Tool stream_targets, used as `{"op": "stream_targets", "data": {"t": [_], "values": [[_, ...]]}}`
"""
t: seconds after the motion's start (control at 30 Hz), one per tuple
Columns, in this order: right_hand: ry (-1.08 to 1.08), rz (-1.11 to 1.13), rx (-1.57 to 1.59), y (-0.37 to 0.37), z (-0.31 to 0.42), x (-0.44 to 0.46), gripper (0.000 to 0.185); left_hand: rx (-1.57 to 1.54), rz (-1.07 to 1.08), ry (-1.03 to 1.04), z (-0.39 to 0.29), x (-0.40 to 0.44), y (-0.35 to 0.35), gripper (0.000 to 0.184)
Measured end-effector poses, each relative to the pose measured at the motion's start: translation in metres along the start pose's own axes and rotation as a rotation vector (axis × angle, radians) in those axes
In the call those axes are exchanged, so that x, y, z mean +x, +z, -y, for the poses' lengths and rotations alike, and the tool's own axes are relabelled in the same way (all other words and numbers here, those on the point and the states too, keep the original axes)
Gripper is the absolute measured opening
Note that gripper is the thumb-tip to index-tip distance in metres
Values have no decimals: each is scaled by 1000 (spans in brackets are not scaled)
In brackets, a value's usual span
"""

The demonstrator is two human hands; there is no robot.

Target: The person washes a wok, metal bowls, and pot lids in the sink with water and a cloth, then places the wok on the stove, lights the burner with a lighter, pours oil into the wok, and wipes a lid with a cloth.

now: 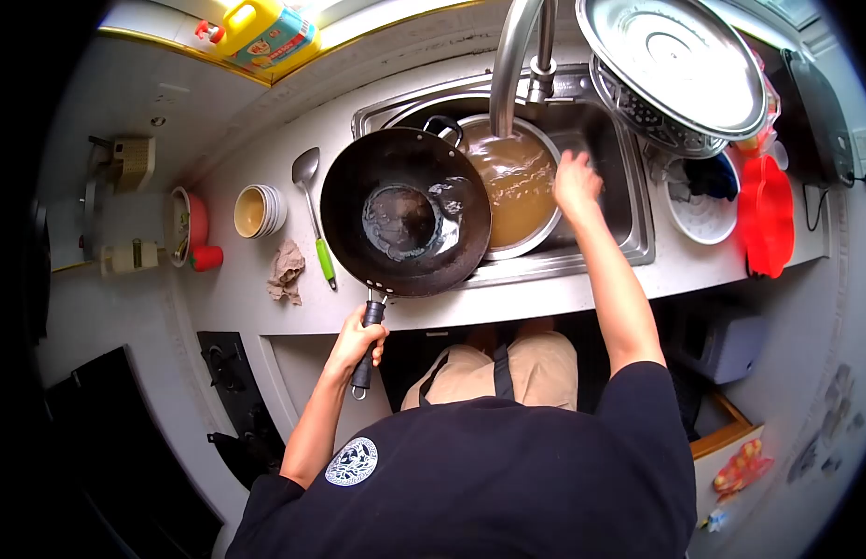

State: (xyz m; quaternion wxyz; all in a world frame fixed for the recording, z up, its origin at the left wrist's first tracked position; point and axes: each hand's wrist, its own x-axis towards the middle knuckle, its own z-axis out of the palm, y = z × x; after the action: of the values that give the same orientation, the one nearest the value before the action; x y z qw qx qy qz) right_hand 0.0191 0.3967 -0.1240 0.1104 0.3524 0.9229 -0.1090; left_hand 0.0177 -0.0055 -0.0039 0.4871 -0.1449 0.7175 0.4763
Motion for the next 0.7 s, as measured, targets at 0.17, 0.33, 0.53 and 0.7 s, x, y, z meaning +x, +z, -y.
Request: {"op": "stream_targets", "data": {"t": [0.17,0.33,0.53,0.7], "values": [[-533,-861,32,-34,3,66,29,-149,45,-90,-12,-21,22,24],[-445,-436,188,-24,2,62,31,-299,206,-161,-21,-33,40,21],[-554,-580,190,-14,6,23,40,-303,223,-215,-45,-48,57,21],[-542,-248,356,31,11,-5,44,-221,223,-185,-60,-55,64,24]]}}
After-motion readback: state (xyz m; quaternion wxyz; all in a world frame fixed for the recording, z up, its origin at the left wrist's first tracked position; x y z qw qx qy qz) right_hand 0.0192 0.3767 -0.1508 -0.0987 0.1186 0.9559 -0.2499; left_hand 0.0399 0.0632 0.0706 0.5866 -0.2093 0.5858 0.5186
